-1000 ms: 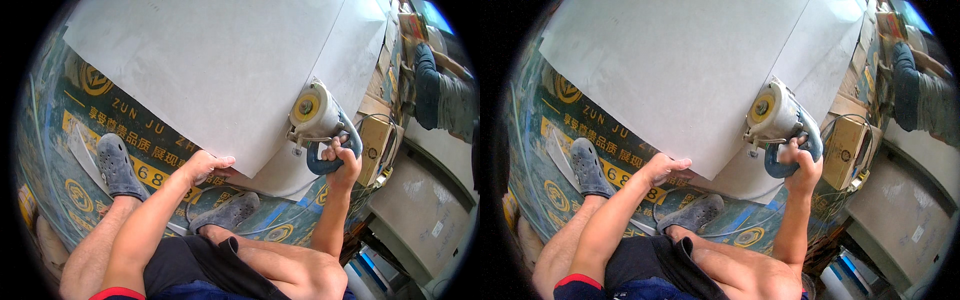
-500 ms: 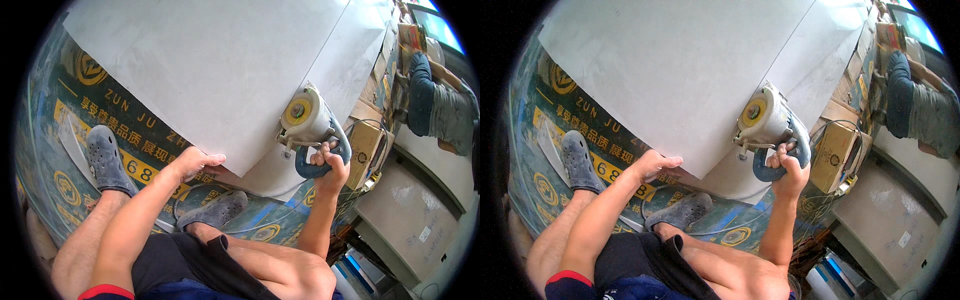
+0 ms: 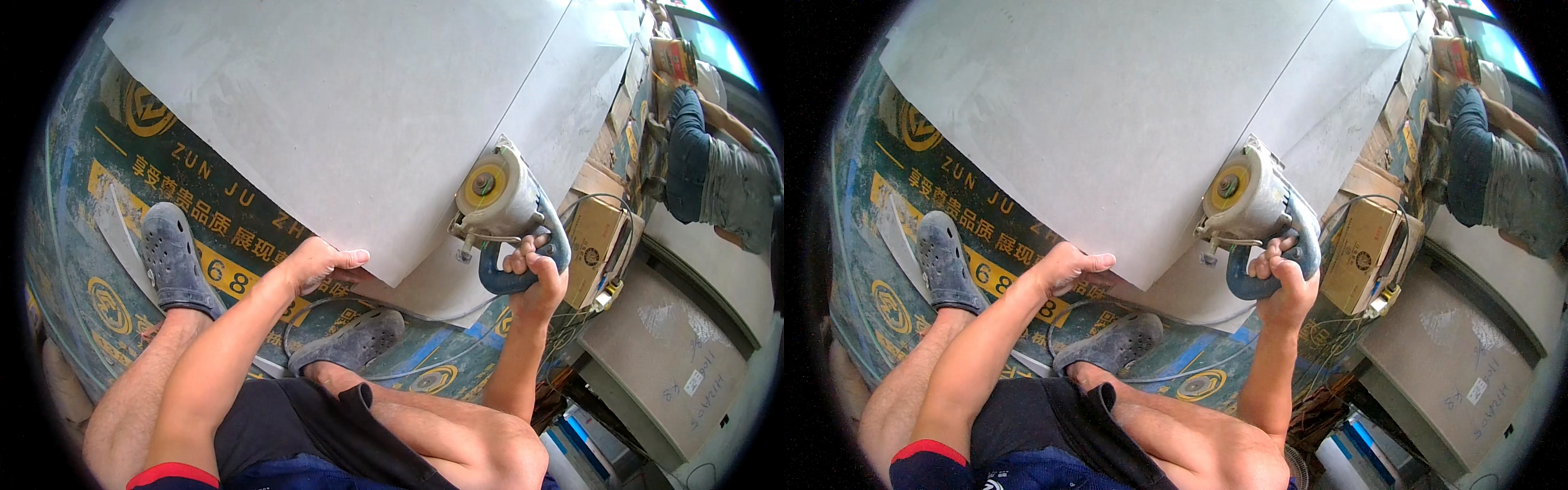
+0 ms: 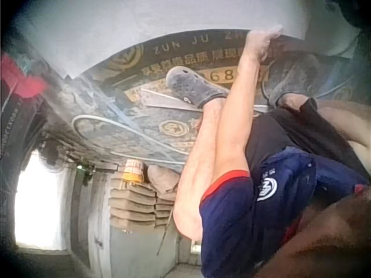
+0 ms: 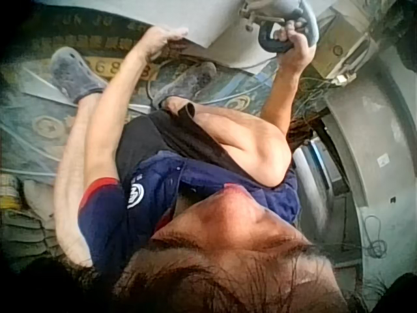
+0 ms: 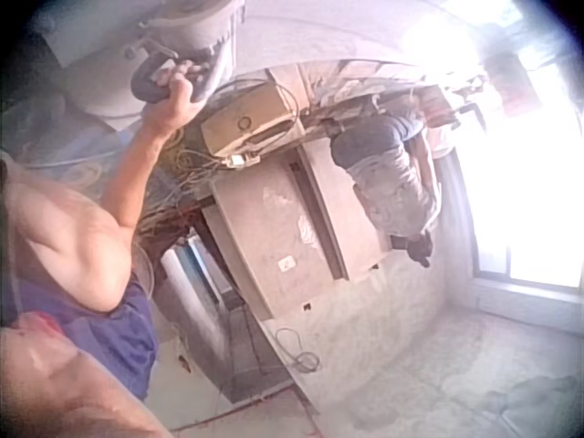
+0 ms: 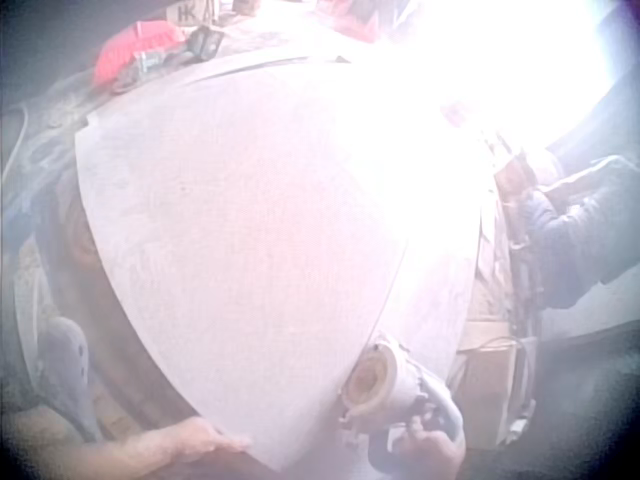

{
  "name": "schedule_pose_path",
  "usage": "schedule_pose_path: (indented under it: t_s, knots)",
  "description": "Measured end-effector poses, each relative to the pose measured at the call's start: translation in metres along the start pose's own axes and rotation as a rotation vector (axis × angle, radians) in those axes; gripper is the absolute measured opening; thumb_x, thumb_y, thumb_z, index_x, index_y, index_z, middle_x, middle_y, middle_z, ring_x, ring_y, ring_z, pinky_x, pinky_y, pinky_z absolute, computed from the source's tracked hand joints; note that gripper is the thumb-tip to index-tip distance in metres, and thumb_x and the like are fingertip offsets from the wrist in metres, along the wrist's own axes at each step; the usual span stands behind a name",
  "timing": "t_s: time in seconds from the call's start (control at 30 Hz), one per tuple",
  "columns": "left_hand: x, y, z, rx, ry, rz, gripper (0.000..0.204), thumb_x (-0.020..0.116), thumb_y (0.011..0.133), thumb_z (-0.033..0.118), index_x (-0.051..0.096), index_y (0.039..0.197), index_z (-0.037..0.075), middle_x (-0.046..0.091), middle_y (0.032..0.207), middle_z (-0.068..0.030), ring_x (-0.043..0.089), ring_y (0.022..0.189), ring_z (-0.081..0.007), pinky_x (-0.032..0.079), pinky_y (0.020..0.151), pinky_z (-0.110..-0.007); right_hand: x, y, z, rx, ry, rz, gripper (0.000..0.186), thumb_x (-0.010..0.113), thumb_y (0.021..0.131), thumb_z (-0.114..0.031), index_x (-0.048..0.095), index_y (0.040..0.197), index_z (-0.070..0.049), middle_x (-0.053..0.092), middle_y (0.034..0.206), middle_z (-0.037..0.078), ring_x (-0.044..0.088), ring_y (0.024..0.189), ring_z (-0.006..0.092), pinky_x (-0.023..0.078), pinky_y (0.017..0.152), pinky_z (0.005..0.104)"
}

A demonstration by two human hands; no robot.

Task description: The person uses a circular saw to cut straight and angled lines into large ceramic tiles while kneeling on the floor.

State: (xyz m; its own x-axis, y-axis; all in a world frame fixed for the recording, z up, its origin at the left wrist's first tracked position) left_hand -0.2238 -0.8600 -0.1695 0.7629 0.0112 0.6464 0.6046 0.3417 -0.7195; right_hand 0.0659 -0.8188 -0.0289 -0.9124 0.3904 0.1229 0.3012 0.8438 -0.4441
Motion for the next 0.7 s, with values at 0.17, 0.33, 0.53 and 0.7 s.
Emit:
schedule_pose_path:
  t_s: [0.17,0.33,0.53,0.7]
  knots:
    - [-0.0004,0.0002,-0.0007,0.006,-0.026,0.001,0.047,0.07,0.091,0.011,0.053,0.129,-0.011,0.063,0.121,-0.0202,0.065,0.11,-0.0325,0.058,0.092,-0.045,-0.0015,-0.0014,0.002,0.003,-0.014,0.016,0.026,0.059,0.073,-0.007,0.05,0.097,-0.003,0.05,0.079,0.006,0.047,0.061,0.0138,0.043,0.06,0.0308]
    - [-0.0023,0.0018,-0.003,0.009,-0.032,0.009,0.048,0.07,0.09,0.011,0.053,0.129,-0.011,0.063,0.122,-0.0207,0.065,0.109,-0.0329,0.058,0.092,-0.045,-0.001,-0.0031,0.0028,0.003,-0.013,0.015,0.027,0.059,0.073,-0.006,0.049,0.097,-0.003,0.049,0.08,0.006,0.046,0.061,0.0136,0.043,0.06,0.0313]
    - [-0.0032,0.0039,-0.0051,0.003,-0.046,0.002,0.047,0.07,0.09,0.01,0.053,0.129,-0.01,0.063,0.122,-0.0213,0.065,0.109,-0.0338,0.058,0.092,-0.045,-0.0017,-0.0055,0.0035,0.004,-0.007,0.017,0.026,0.059,0.074,-0.006,0.049,0.098,-0.003,0.049,0.08,0.006,0.046,0.061,0.0135,0.043,0.06,0.0313]
    - [-0.0019,0.0033,-0.0026,0.002,-0.022,0.005,0.047,0.07,0.09,0.01,0.053,0.129,-0.011,0.063,0.121,-0.0216,0.065,0.108,-0.0344,0.059,0.091,-0.045,-0.0027,-0.0078,0.0048,0.01,0.011,0.013,0.027,0.06,0.074,-0.006,0.05,0.098,-0.002,0.05,0.08,0.006,0.047,0.061,0.0137,0.043,0.06,0.0311]
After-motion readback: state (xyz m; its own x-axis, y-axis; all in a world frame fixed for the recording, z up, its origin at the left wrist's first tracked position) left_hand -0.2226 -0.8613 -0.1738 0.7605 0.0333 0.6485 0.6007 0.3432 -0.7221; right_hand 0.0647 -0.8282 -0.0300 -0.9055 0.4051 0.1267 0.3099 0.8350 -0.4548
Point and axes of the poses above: each hand's wrist, its own y-axis towards the middle knuckle, its own x-axis out of the palm, z = x × y, the point moved 2 cm from there along y, towards the middle knuckle
